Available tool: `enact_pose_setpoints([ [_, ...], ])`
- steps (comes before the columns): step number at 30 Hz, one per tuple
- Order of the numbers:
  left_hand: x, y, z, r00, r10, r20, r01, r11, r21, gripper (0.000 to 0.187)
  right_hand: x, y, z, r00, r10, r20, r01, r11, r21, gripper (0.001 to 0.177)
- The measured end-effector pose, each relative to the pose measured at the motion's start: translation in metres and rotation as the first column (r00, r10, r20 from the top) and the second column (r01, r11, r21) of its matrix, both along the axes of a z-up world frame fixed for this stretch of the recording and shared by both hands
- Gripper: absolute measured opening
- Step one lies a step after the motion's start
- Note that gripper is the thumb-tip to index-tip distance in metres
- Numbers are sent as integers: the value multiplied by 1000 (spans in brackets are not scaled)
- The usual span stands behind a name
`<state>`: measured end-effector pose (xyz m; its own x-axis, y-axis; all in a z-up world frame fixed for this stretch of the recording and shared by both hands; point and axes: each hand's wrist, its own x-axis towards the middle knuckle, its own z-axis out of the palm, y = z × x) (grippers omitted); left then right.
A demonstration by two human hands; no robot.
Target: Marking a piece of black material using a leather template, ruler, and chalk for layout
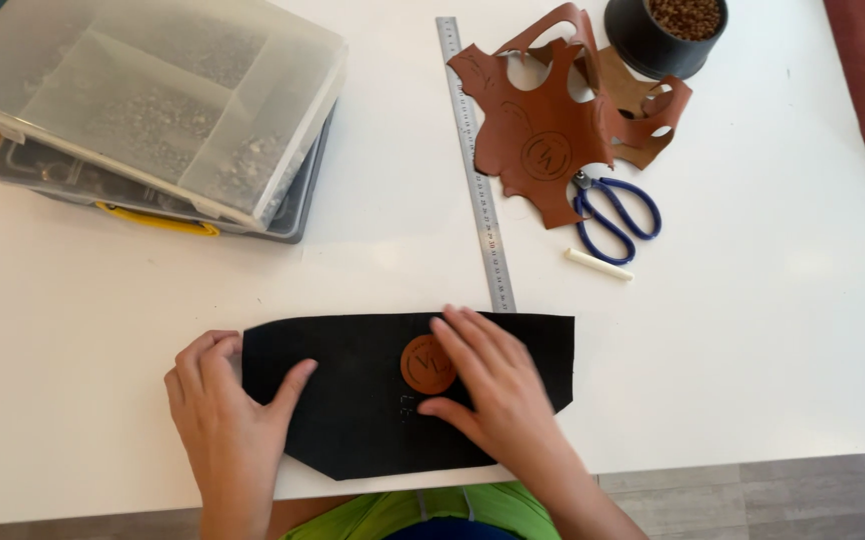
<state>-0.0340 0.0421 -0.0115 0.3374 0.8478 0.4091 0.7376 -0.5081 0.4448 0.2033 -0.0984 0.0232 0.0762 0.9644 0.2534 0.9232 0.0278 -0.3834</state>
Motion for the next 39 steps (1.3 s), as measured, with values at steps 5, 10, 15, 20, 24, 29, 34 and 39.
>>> enact_pose_setpoints([
  [5, -6, -4, -7, 975, 201, 97, -152, 917, -369, 31, -9, 6, 2, 996, 42, -83, -40, 999, 18, 54],
  [10, -9, -6, 3, 926, 229, 300, -81, 897, -435, 26, 7, -22, 11, 994, -90, -55, 100, 970, 220, 20],
  [15, -15, -10, 6, 846, 314, 430, -56, 855, -515, 29, 59, -68, 4, 821, -565, 75, 522, 798, 300, 31],
  [20, -15, -11, -15, 716, 292, 633, 45, 887, -460, 25, 46, -67, -25, 849, -524, -68, 527, 832, 171, 34],
  [24, -16, -15, -21, 626, 272, 731, 164, 871, -464, 26, 22, -50, 0, 793, -422, -440, 530, 834, 154, 2],
  [29, 2, -13, -36, 163, 506, 847, 531, 678, -508, 14, 40, -64, -27, -53, -57, -997, 556, 828, -77, 19],
  [34, 62, -62, -16, 352, 503, 789, 755, 345, -557, 13, 4, -40, -5, -435, -134, -890, 24, 987, -160, 58],
  [39, 81, -79, 36, 330, 77, 941, 888, 312, -337, 12, -18, -36, -2, -429, -198, -881, -152, 978, -146, 55],
])
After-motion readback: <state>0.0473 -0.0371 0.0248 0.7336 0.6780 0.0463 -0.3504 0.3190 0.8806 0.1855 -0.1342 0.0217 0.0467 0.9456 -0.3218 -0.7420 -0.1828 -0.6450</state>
